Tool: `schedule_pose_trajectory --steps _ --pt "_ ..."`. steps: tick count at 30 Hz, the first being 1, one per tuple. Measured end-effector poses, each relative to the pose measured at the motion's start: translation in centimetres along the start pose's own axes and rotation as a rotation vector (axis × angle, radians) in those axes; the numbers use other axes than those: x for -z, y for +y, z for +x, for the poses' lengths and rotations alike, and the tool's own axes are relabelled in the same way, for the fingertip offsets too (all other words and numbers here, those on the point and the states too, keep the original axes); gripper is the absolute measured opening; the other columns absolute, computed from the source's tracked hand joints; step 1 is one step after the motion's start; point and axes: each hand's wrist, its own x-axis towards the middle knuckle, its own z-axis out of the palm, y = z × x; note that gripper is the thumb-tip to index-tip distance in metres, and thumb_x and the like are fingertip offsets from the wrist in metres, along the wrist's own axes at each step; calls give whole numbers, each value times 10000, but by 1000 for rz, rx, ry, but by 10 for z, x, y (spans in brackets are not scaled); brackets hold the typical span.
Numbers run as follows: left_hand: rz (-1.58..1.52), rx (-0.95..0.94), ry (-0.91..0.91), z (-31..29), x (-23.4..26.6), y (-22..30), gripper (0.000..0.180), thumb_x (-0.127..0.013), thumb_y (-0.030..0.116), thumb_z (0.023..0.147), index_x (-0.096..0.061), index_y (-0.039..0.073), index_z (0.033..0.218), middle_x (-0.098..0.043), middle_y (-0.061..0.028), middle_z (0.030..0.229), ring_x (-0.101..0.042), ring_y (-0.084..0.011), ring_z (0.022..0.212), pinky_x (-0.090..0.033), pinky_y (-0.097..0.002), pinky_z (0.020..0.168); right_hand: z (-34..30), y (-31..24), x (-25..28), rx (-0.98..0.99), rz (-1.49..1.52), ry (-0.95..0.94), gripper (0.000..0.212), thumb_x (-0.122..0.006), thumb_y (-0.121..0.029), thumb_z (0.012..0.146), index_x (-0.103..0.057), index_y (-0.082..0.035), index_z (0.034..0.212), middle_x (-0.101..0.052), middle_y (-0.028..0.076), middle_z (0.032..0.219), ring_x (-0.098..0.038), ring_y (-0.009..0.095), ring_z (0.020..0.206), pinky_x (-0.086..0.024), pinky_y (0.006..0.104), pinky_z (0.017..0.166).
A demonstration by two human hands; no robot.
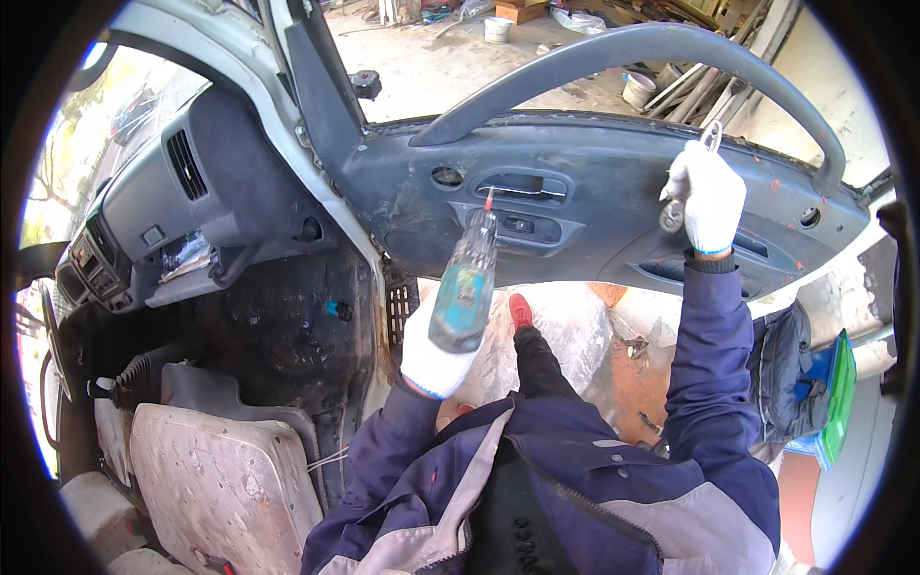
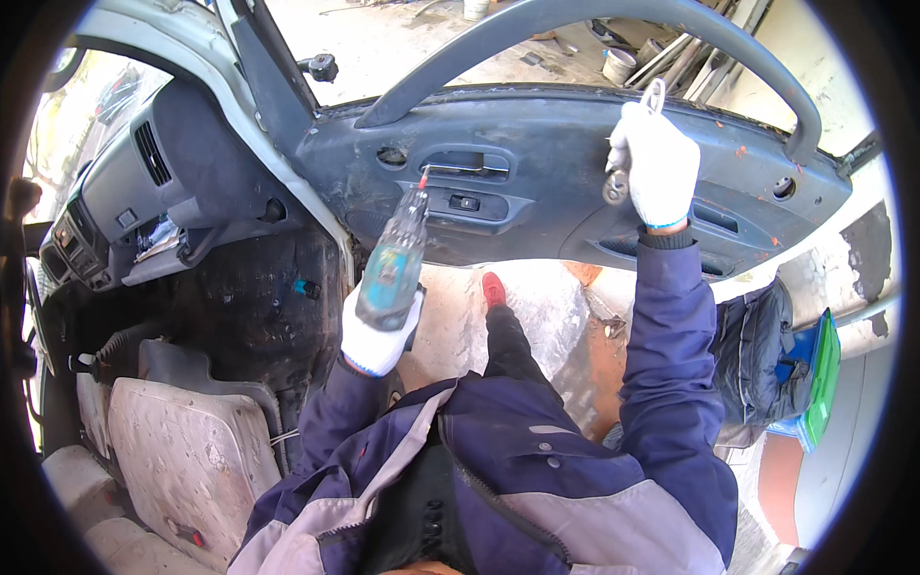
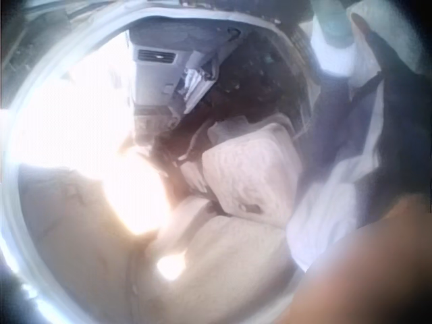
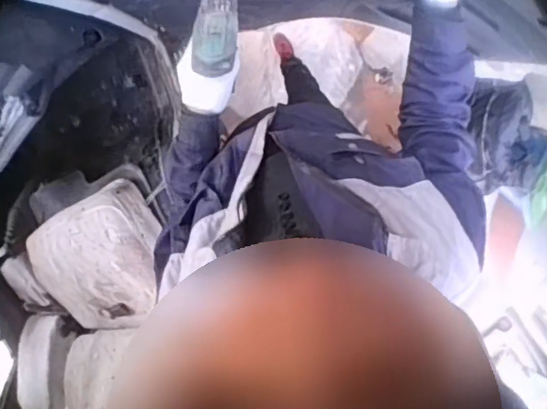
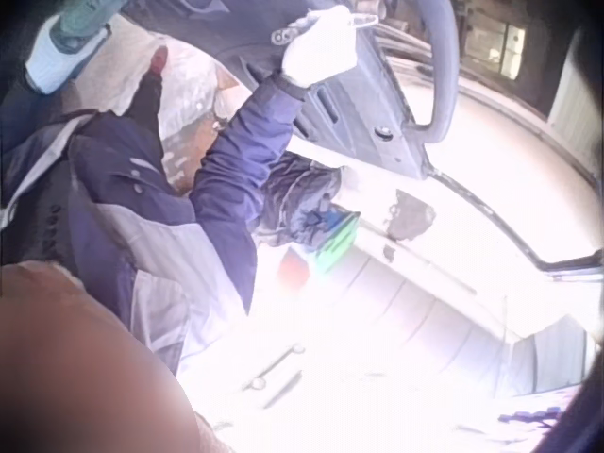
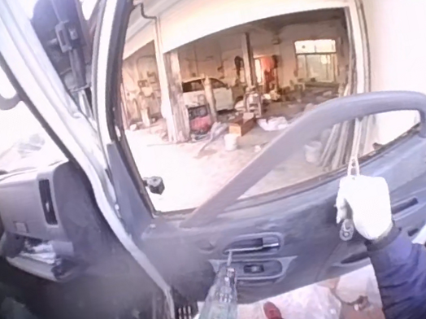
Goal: The person removes the interior door panel of a white van using a cordless drill and a screwdriver. They unscrew fasteners, pry the panel away from the door frame, and detach it to expose the internal door structure.
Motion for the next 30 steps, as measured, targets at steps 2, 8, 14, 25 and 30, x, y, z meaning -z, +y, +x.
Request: schedule_pose_trajectory --steps 2,8,14,25,30 --pt "-72 -12 -2 18 -10 -2 502 -873 75 908 -693 -10 1369 -794 -135 1209 -775 -227 1099 -609 -345 982 2 -1 -2 16 -31 -31 279 -718 -204 1125 -791 10 961 -739 39 786 -680 92 653 -530 270 593" --pt "32 30 13 34 -21 -21 433 -873 69 890 -717 5 1289 -811 -135 1100 -792 -238 977 -621 -362 890 -1 0 -6 -72 2 -20 238 -739 -188 1112 -799 17 1007 -759 49 813 -689 92 665 -534 266 594" --pt "-6 5 36 35 -32 -23 317 -870 73 908 -741 5 1190 -812 -118 1024 -792 -233 922 -623 -373 852 -1 14 -5 28 12 -32 236 -745 -195 1112 -804 19 1032 -766 49 827 -691 92 670 -527 259 587" --pt "-49 29 39 39 -44 -29 317 -866 73 929 -715 9 1201 -799 -108 1008 -784 -230 900 -624 -356 834 -1 19 -3 10 36 -18 241 -724 -191 1120 -801 26 1050 -767 54 837 -694 103 673 -529 263 601" --pt "-91 51 65 35 -46 -37 232 -863 90 958 -779 -1 1154 -827 -97 1028 -799 -202 900 -627 -354 832 -1 22 -3 24 47 -11 242 -721 -184 1116 -797 36 1049 -769 63 841 -705 116 680 -538 273 609"
